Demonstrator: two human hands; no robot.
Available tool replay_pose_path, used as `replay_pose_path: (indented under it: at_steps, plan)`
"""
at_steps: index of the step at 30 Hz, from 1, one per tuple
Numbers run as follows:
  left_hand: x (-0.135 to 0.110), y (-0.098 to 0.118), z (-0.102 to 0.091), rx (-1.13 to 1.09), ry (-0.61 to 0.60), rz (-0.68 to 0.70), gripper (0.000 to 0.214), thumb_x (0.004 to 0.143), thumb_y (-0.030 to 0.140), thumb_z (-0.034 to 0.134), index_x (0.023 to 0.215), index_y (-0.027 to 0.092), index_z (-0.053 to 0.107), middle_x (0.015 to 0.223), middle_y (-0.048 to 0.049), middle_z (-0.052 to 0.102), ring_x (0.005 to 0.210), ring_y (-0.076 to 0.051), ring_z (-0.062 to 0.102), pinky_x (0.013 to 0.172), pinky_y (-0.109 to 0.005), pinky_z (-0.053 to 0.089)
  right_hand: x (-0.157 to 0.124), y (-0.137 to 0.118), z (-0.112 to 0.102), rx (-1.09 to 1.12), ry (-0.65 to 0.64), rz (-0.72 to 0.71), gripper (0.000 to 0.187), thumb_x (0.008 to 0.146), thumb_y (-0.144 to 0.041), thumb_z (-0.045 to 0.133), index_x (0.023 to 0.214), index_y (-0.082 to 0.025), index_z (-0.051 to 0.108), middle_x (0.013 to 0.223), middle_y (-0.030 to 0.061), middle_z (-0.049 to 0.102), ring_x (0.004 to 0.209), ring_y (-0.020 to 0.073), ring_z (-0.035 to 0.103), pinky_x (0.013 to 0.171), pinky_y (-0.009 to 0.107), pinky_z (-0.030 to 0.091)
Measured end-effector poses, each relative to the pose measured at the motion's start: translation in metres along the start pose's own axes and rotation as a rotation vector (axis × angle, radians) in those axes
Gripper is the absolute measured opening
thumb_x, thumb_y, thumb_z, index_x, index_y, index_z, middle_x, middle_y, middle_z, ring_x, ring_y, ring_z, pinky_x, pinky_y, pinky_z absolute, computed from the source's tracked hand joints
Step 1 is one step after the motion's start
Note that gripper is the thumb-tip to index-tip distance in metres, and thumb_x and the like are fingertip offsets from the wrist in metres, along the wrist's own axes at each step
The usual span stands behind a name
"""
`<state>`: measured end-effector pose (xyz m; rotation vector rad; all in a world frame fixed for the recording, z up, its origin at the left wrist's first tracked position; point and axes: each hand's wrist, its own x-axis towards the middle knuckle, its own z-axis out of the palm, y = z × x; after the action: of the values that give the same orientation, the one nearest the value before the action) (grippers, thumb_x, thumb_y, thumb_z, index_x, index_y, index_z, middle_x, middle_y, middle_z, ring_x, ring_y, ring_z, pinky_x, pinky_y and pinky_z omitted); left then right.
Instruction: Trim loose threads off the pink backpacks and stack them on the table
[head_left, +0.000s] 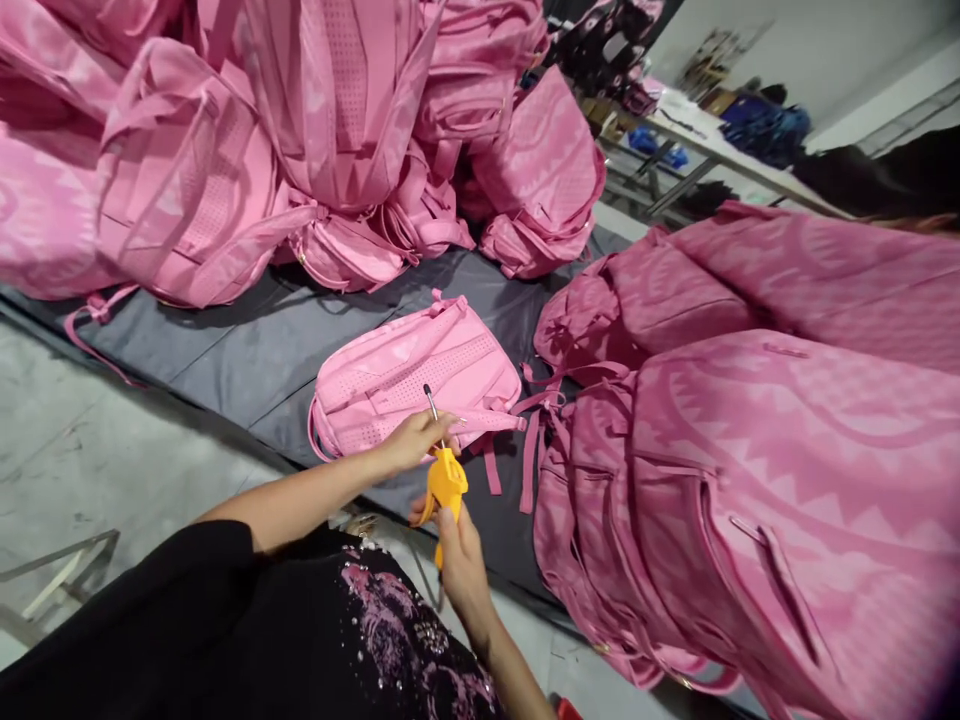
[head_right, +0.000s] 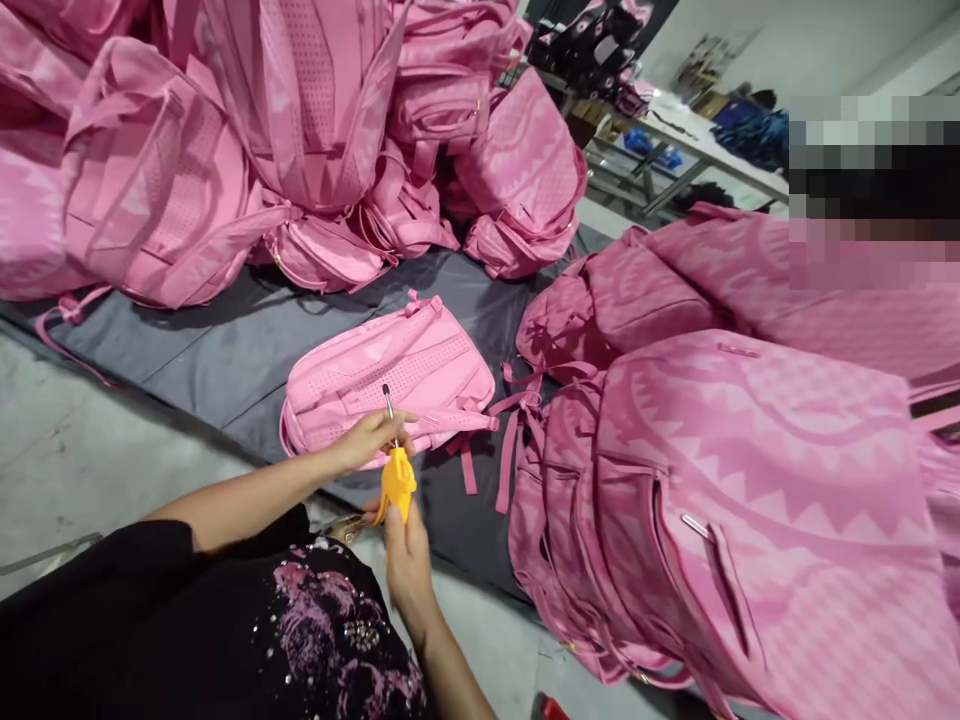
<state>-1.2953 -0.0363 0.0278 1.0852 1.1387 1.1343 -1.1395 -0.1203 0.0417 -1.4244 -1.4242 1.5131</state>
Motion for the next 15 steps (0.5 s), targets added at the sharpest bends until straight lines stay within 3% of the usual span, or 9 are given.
replay_pose_path:
  at_steps: [1,3,5,7,9,12,15]
  plan:
    - [0.007,-0.002,-0.018,0.049,0.039,0.019,0.056,0.098,0.056,0.046,0.135,0.015,0.055,0.115,-0.0162,0.072,0.111,-0.028,0.068,0.096,-0.044,0.053,0.010,-0.005,-0.010,-0.072,0.023,-0.006,0.070,0.084,-0.086,0.047,0.099,-0.021,0.068,0.099,0.0114,0.075,0.086,0.0255,0.071,0.086,0.040,0.057]
    - [0.023,-0.011,-0.055,0.341,0.155,0.027,0.063,0.092,0.045,0.062,0.146,0.017,0.047,0.149,-0.0190,0.053,0.145,-0.034,0.041,0.119,-0.053,0.031,0.038,-0.018,-0.032,-0.185,0.066,0.017,0.075,0.085,-0.089,0.036,0.096,-0.021,0.067,0.094,0.0122,0.074,0.081,0.0264,0.071,0.081,0.041,0.059]
    - [0.038,-0.025,-0.087,0.714,0.241,-0.012,0.084,0.081,0.031,0.076,0.154,0.013,0.038,0.164,-0.0237,0.029,0.155,-0.040,0.018,0.125,-0.058,0.013,0.072,-0.033,-0.052,-0.289,0.110,0.046,0.075,0.085,-0.089,0.029,0.087,-0.022,0.063,0.086,0.0124,0.072,0.074,0.0264,0.071,0.074,0.040,0.059]
    - [0.049,-0.042,-0.105,0.926,0.253,-0.059,0.093,0.075,0.023,0.081,0.155,0.006,0.036,0.165,-0.0296,0.021,0.155,-0.045,0.014,0.124,-0.061,0.010,0.110,-0.048,-0.066,-0.373,0.134,0.078,0.068,0.087,-0.085,0.033,0.083,-0.022,0.059,0.079,0.0104,0.070,0.065,0.0239,0.069,0.064,0.037,0.058]
    - [0.054,-0.057,-0.110,0.889,0.226,-0.066,0.087,0.077,0.020,0.079,0.153,0.004,0.039,0.164,-0.0302,0.022,0.155,-0.044,0.014,0.125,-0.059,0.011,0.146,-0.060,-0.074,-0.456,0.161,0.101,0.059,0.092,-0.076,0.034,0.085,-0.022,0.056,0.074,0.0078,0.068,0.057,0.0199,0.065,0.056,0.032,0.054]
    - [0.051,-0.067,-0.109,0.790,0.218,-0.063,0.069,0.086,0.018,0.068,0.150,0.011,0.045,0.164,-0.0237,0.029,0.156,-0.038,0.015,0.126,-0.054,0.013,0.187,-0.072,-0.078,-0.585,0.200,0.113,0.050,0.101,-0.059,0.028,0.087,-0.019,0.054,0.069,0.0057,0.064,0.051,0.0146,0.058,0.051,0.026,0.047]
    - [0.043,-0.064,-0.113,0.597,0.236,-0.122,0.052,0.093,0.019,0.059,0.144,0.016,0.052,0.149,-0.0207,0.053,0.146,-0.034,0.042,0.121,-0.051,0.030,0.200,-0.071,-0.073,-0.753,0.179,0.111,0.048,0.104,-0.050,0.026,0.081,-0.018,0.054,0.057,0.0042,0.058,0.046,0.0137,0.053,0.049,0.025,0.043]
